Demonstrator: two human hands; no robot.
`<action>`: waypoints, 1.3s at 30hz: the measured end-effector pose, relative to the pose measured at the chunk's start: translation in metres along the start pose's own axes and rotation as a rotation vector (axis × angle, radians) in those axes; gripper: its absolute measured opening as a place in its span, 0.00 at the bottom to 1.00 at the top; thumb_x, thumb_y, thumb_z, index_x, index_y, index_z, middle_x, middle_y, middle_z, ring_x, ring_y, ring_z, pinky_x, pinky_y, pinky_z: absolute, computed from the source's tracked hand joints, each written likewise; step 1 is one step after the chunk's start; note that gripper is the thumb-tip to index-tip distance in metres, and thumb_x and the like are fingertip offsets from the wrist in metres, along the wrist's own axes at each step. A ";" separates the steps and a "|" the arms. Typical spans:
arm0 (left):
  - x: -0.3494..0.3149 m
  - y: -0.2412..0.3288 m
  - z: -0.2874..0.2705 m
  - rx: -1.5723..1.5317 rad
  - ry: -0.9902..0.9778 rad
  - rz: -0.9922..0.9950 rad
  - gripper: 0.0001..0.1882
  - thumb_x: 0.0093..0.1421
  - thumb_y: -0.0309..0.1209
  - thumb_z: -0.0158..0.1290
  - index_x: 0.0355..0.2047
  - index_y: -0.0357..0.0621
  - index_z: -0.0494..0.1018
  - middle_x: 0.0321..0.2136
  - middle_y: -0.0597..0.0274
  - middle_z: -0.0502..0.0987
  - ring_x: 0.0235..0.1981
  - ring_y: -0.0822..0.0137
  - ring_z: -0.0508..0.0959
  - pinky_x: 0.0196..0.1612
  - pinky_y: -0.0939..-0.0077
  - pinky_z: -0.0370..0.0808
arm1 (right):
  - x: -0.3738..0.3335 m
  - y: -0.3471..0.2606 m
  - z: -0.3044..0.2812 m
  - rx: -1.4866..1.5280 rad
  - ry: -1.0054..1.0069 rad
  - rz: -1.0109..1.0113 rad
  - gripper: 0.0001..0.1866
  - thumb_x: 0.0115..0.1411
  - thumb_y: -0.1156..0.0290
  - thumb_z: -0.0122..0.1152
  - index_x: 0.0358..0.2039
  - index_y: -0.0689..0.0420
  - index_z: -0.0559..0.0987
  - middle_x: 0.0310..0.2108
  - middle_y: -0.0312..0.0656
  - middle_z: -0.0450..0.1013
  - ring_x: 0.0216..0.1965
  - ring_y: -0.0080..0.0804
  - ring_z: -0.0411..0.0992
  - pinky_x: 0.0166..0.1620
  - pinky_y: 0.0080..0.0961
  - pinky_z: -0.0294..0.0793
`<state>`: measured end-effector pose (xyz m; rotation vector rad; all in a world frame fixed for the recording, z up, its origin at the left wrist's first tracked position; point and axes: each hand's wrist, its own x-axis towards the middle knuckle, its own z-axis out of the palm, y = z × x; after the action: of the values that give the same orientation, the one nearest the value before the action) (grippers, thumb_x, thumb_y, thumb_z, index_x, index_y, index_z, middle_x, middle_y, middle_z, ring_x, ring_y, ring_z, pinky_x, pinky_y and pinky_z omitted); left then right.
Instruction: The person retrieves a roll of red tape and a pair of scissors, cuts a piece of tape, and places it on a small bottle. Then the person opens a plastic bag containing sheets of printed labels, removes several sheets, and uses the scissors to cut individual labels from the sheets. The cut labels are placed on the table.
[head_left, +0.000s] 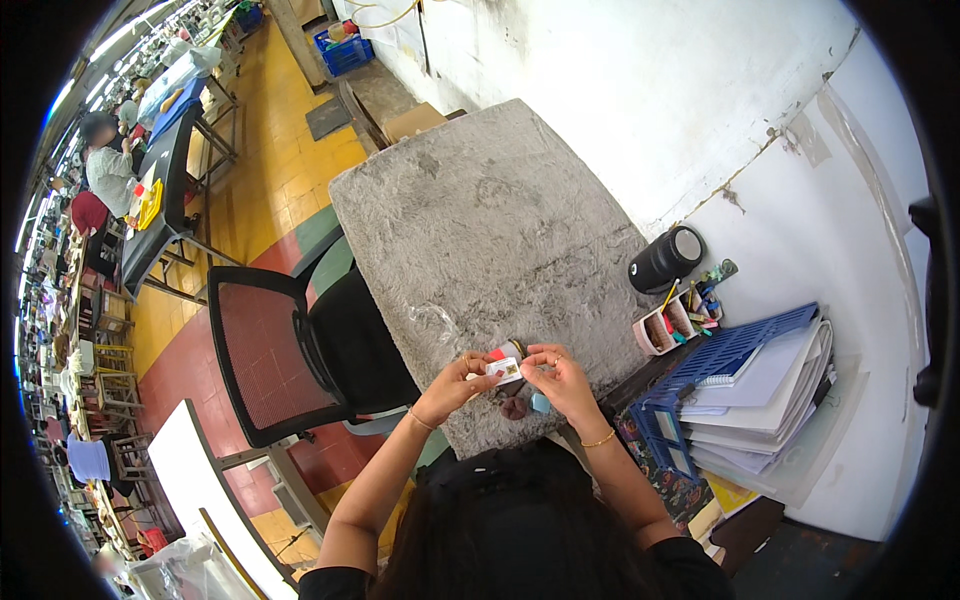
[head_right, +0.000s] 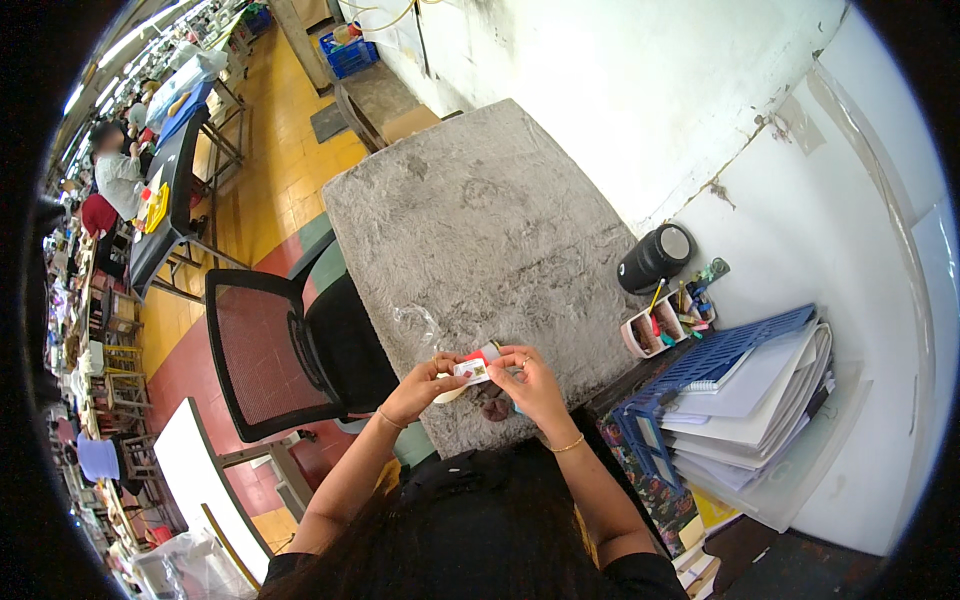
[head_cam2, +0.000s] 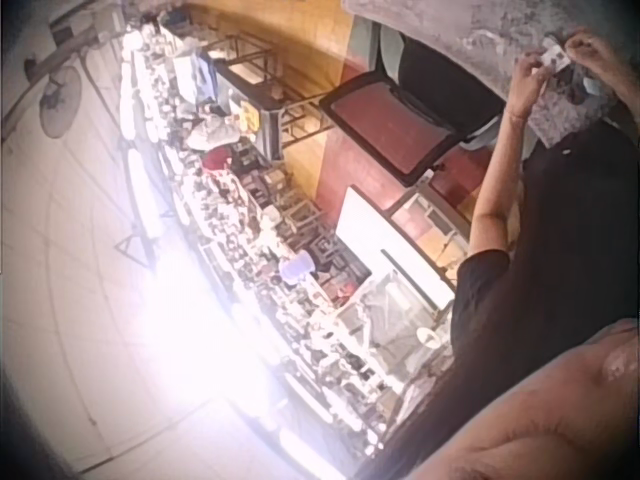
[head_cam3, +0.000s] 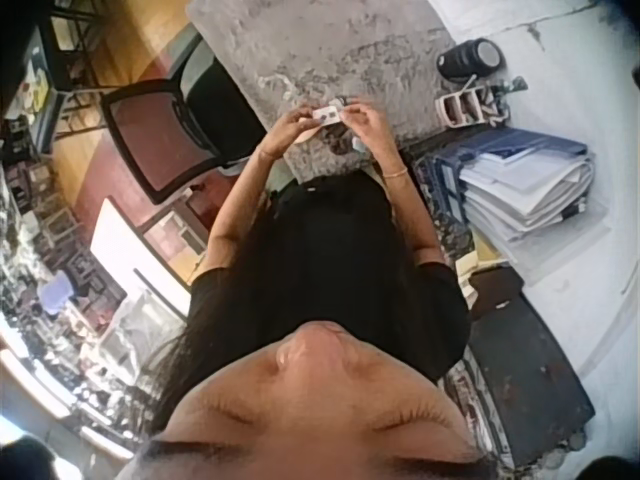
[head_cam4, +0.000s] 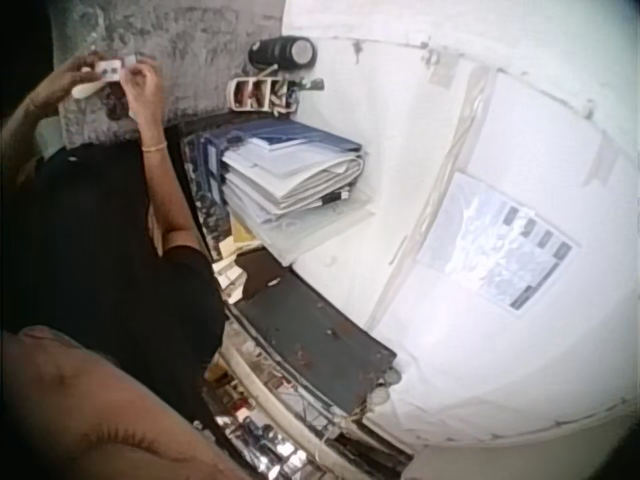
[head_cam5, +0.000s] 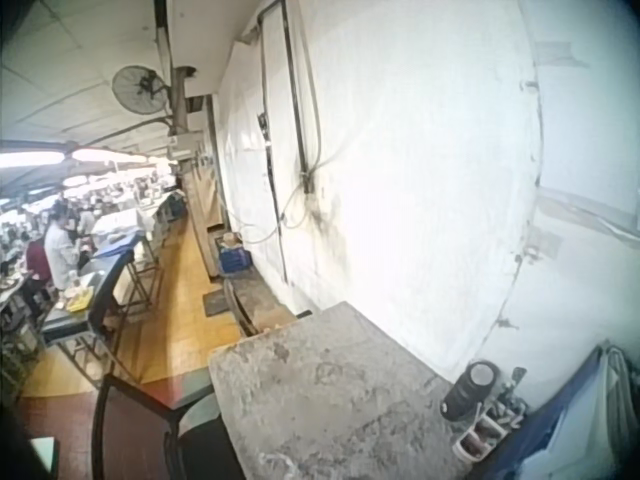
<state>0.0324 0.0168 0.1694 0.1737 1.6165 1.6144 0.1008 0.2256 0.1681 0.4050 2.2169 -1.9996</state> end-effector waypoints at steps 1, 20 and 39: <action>0.000 -0.001 0.000 -0.001 0.002 -0.003 0.10 0.60 0.32 0.56 0.35 0.36 0.76 0.49 0.63 0.68 0.45 0.73 0.70 0.49 0.80 0.66 | 0.000 0.002 0.001 0.032 -0.003 0.013 0.08 0.58 0.67 0.64 0.32 0.58 0.80 0.51 0.40 0.66 0.46 0.23 0.68 0.48 0.21 0.67; -0.008 -0.049 0.028 -0.153 0.118 0.222 0.26 0.67 0.38 0.45 0.63 0.41 0.59 0.66 0.54 0.50 0.66 0.61 0.52 0.65 0.68 0.52 | -0.015 0.018 0.034 0.975 -0.078 0.507 0.11 0.62 0.59 0.59 0.39 0.52 0.76 0.41 0.32 0.72 0.42 0.24 0.70 0.43 0.26 0.70; 0.014 -0.092 -0.015 1.095 0.456 0.446 0.27 0.56 0.34 0.56 0.57 0.51 0.65 0.58 0.50 0.61 0.54 0.51 0.67 0.55 0.56 0.63 | 0.014 0.125 0.062 1.077 0.215 0.587 0.04 0.61 0.67 0.60 0.33 0.49 0.73 0.22 0.30 0.68 0.18 0.20 0.63 0.22 0.23 0.64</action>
<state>0.0546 -0.0012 0.0800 0.8155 2.8423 0.8931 0.1177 0.1767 0.0379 1.2169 0.6888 -2.6039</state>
